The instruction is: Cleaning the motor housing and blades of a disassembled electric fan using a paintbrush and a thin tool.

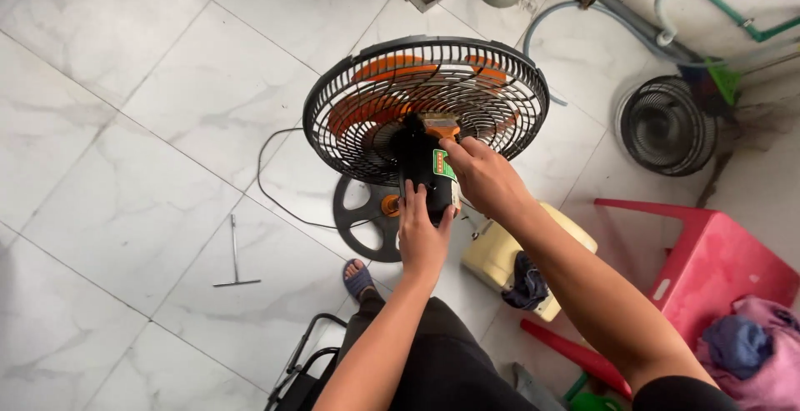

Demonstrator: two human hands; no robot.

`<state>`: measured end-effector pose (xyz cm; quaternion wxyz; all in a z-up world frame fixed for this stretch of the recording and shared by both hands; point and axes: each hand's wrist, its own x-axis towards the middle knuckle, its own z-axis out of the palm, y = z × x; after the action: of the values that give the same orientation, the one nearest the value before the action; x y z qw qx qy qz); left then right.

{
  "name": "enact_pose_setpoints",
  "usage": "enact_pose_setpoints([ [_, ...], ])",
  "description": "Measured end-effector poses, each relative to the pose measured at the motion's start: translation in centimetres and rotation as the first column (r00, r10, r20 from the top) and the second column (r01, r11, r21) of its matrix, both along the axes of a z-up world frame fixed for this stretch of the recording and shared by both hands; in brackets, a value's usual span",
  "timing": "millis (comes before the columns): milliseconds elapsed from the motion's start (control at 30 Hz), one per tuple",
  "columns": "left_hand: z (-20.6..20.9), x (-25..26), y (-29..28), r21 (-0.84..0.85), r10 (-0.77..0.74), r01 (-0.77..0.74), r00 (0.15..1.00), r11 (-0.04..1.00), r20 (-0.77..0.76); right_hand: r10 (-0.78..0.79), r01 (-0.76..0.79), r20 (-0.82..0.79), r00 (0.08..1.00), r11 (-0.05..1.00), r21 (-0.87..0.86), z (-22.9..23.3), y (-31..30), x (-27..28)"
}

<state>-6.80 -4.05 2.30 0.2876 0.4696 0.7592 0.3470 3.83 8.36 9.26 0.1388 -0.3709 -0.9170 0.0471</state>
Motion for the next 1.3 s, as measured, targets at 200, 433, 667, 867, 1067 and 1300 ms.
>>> enact_pose_setpoints([
  [200,-0.5,0.9,-0.4,0.039,0.012,-0.009,0.997,0.999,-0.074,0.038,-0.031,0.135,0.990,0.998,-0.053,-0.3,0.3,-1.2],
  [433,0.3,0.0,-0.6,0.015,-0.022,0.023,0.999,1.000,-0.042,0.093,-0.087,0.202,0.975,0.995,-0.041,-0.2,0.2,-3.3],
  [667,-0.9,0.2,0.1,0.126,0.011,-0.002,0.998,0.992,-0.064,0.077,-0.089,0.236,0.969,0.995,0.042,-1.0,0.5,-3.3],
  [867,-0.7,-0.3,0.0,0.015,-0.041,0.042,0.999,0.999,-0.010,-0.165,0.166,0.021,0.986,0.984,-0.070,0.3,-1.9,0.7],
  [1067,0.6,-0.7,0.3,-0.059,-0.069,0.074,0.994,0.995,0.085,-0.328,0.277,-0.332,0.884,0.942,-0.192,-5.1,-2.2,3.5],
  [1300,0.8,-1.6,1.1,-0.190,-0.062,0.067,0.998,0.980,0.032,-0.614,0.392,-0.479,0.627,0.781,-0.487,-5.6,-5.3,4.7],
])
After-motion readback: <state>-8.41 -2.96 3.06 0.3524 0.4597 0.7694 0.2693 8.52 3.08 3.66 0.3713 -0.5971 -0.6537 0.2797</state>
